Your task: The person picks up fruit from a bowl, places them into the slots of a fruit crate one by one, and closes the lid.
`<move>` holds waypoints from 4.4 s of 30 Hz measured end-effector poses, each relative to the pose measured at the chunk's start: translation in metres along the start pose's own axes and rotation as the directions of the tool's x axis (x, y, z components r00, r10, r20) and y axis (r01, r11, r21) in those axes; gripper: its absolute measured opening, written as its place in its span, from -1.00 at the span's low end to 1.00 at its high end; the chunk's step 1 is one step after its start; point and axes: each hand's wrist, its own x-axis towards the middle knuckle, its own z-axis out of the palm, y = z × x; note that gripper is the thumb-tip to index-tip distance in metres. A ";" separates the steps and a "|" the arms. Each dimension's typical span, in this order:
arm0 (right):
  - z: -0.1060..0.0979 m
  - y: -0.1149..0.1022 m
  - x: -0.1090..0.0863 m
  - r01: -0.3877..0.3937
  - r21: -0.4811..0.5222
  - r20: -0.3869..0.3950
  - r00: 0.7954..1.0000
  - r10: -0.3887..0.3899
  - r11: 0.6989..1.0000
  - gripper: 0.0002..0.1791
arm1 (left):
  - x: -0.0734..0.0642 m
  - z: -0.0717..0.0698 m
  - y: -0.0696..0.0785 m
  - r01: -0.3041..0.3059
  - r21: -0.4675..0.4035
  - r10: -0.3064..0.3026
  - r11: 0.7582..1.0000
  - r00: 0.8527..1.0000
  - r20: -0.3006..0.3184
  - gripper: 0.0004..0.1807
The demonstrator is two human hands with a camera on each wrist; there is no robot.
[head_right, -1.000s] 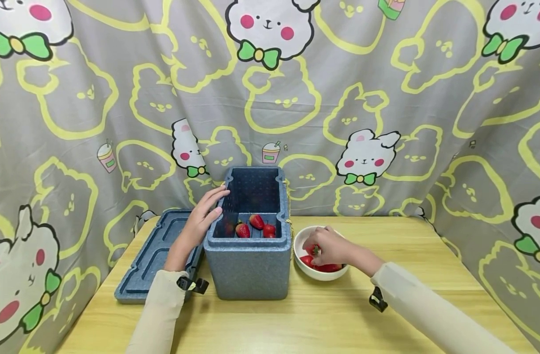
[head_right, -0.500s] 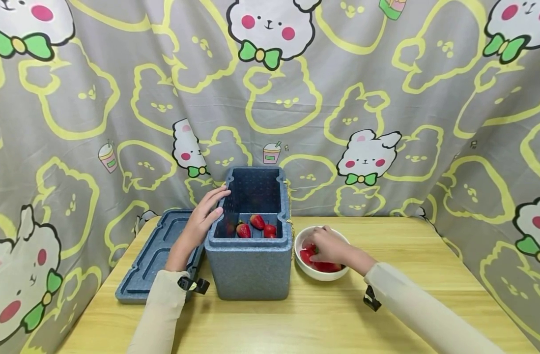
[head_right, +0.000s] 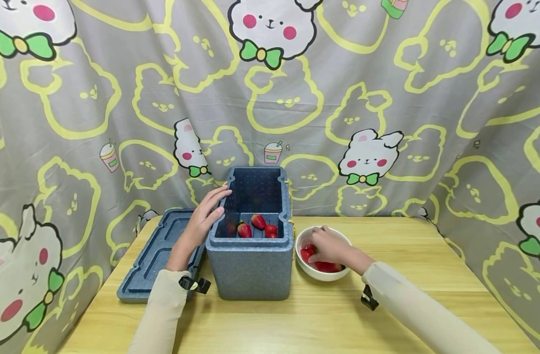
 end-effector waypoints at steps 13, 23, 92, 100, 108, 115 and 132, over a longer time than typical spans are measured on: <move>-0.015 0.001 0.004 -0.074 0.109 -0.010 0.997 0.075 0.991 -0.68 | 0.002 0.001 0.002 -0.003 -0.007 0.003 1.000 1.000 -0.001 -0.48; -0.033 -0.002 0.002 -0.147 0.159 -0.041 0.987 0.155 0.976 -0.70 | 0.002 0.004 0.002 -0.001 -0.007 0.001 1.000 1.000 0.000 -0.48; -0.152 -0.032 0.035 -0.028 0.025 -0.304 0.952 0.034 0.999 -0.66 | -0.001 0.000 0.001 0.006 -0.004 -0.006 1.000 1.000 0.004 -0.49; -0.162 -0.047 0.050 0.037 -0.059 -0.287 0.957 -0.052 0.998 -0.66 | 0.000 0.001 0.002 0.006 -0.003 -0.006 1.000 1.000 0.009 -0.49; -0.165 -0.068 0.070 0.065 -0.119 -0.218 0.972 -0.090 0.991 -0.63 | 0.000 0.001 0.001 0.015 -0.005 -0.015 1.000 1.000 0.004 -0.50; -0.155 -0.080 0.087 0.123 -0.235 -0.171 0.971 -0.166 0.964 -0.61 | 0.000 0.001 0.002 0.019 0.000 -0.019 1.000 1.000 -0.001 -0.49; -0.137 -0.092 0.108 0.183 -0.357 -0.148 0.957 -0.249 0.916 -0.56 | 0.001 0.001 0.004 0.038 0.005 -0.038 0.999 0.999 -0.002 -0.50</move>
